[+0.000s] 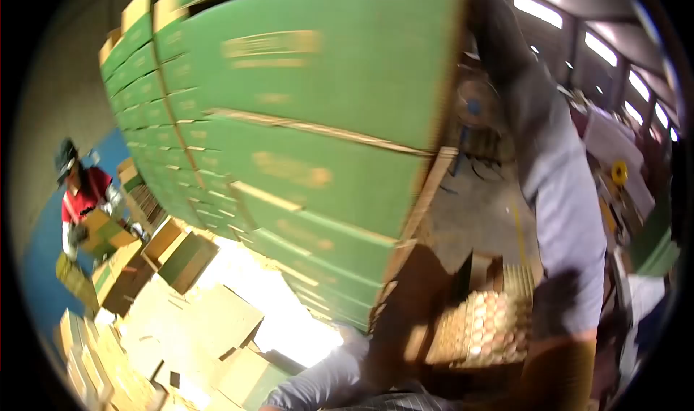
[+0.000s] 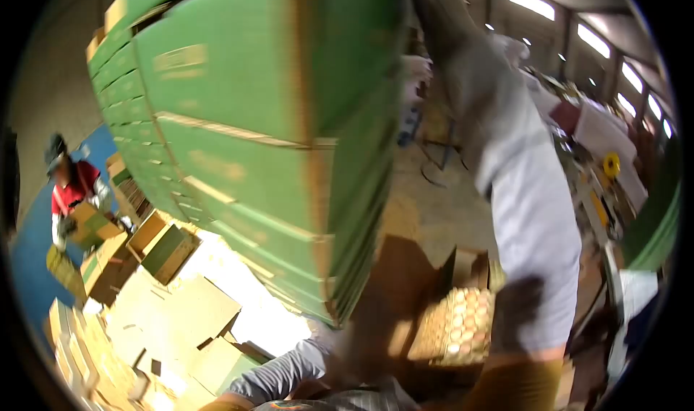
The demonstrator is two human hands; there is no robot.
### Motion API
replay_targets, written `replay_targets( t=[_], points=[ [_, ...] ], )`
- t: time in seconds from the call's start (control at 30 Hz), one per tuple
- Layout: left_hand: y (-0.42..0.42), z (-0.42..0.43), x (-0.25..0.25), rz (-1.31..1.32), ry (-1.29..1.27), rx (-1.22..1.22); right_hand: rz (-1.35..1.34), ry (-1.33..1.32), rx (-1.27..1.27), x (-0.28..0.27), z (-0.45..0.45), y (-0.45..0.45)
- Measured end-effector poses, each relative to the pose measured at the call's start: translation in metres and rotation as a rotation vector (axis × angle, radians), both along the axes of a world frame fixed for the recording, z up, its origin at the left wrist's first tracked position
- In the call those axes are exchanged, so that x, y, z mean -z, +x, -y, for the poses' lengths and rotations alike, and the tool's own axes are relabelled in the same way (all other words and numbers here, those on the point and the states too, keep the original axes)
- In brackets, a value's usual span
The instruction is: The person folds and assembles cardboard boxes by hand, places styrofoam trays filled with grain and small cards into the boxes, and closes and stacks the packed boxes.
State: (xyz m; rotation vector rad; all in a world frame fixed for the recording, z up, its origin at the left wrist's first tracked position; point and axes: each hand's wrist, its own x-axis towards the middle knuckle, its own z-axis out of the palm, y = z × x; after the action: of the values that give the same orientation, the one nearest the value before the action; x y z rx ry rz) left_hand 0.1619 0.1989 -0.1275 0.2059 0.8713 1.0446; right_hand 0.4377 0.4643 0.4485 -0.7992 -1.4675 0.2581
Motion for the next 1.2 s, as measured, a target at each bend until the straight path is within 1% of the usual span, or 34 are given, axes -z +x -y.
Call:
replay_targets(
  t=[0.17, 0.3, 0.4, 0.5, 0.57, 0.6, 0.63, 0.67, 0.7, 0.73, 0.77, 0.8, 0.83, 0.87, 0.9, 0.93, 0.97, 1.0, 1.07, 1.1, 1.17, 1.2],
  points=[
    [0.027, -0.090, 0.028, 0.124, -0.058, -0.023, -0.059, -0.040, -0.031, 0.020, -0.072, -0.016],
    [0.046, -0.156, 0.040, 0.166, -0.084, -0.032, -0.089, -0.057, -0.054, 0.036, -0.112, -0.027],
    [0.050, -0.189, 0.044, 0.176, -0.101, -0.003, -0.105, -0.062, -0.058, 0.045, -0.138, -0.035],
    [0.040, -0.198, 0.043, 0.142, -0.112, 0.092, -0.114, -0.061, -0.062, 0.051, -0.151, -0.038],
    [0.014, -0.182, 0.017, 0.068, -0.117, 0.255, -0.125, -0.061, -0.067, 0.053, -0.157, -0.036],
    [0.000, -0.170, -0.017, 0.002, -0.091, 0.370, -0.130, -0.067, -0.065, 0.055, -0.158, -0.035],
    [-0.015, -0.162, -0.066, -0.101, -0.014, 0.452, -0.136, -0.070, -0.068, 0.058, -0.161, -0.034],
    [-0.019, -0.149, -0.146, -0.230, 0.087, 0.444, -0.139, -0.071, -0.071, 0.060, -0.163, -0.035],
    [-0.028, -0.129, -0.229, -0.535, 0.612, 0.310, -0.141, -0.082, -0.073, 0.063, -0.165, -0.035],
    [-0.042, -0.136, -0.287, -0.810, 0.985, 0.197, -0.147, -0.087, -0.073, 0.067, -0.167, -0.035],
    [-0.040, -0.123, -0.379, -1.004, 1.158, -0.029, -0.148, -0.092, -0.075, 0.069, -0.168, -0.036],
    [-0.039, -0.122, -0.448, -1.271, 1.450, -0.347, -0.154, -0.101, -0.078, 0.071, -0.170, -0.036],
    [-0.036, -0.135, -0.501, -1.410, 1.642, -0.628, -0.159, -0.100, -0.080, 0.076, -0.171, -0.036],
    [-0.033, -0.151, -0.549, -1.554, 1.940, -0.892, -0.162, -0.106, -0.076, 0.079, -0.171, -0.033],
    [-0.029, -0.167, -0.590, -1.774, 2.027, -1.077, -0.165, -0.105, -0.077, 0.082, -0.172, -0.033],
    [-0.030, -0.195, -0.627, -1.949, 2.078, -1.334, -0.173, -0.108, -0.081, 0.083, -0.172, -0.031],
    [-0.032, -0.219, -0.647, -2.115, 2.101, -1.614, -0.170, -0.112, -0.081, 0.087, -0.173, -0.031],
    [-0.034, -0.228, -0.643, -2.113, 2.106, -1.621, -0.172, -0.116, -0.086, 0.092, -0.172, -0.030],
    [-0.039, -0.240, -0.632, -2.038, 1.807, -1.328, -0.175, -0.118, -0.092, 0.099, -0.175, -0.031],
    [-0.041, -0.244, -0.625, -2.046, 1.791, -1.304, -0.173, -0.121, -0.096, 0.104, -0.178, -0.033],
    [-0.047, -0.248, -0.617, -2.007, 1.707, -1.451, -0.177, -0.121, -0.092, 0.115, -0.180, -0.035],
    [-0.047, -0.247, -0.620, -1.980, 1.708, -1.454, -0.181, -0.107, -0.072, 0.127, -0.179, -0.033]
  ],
)
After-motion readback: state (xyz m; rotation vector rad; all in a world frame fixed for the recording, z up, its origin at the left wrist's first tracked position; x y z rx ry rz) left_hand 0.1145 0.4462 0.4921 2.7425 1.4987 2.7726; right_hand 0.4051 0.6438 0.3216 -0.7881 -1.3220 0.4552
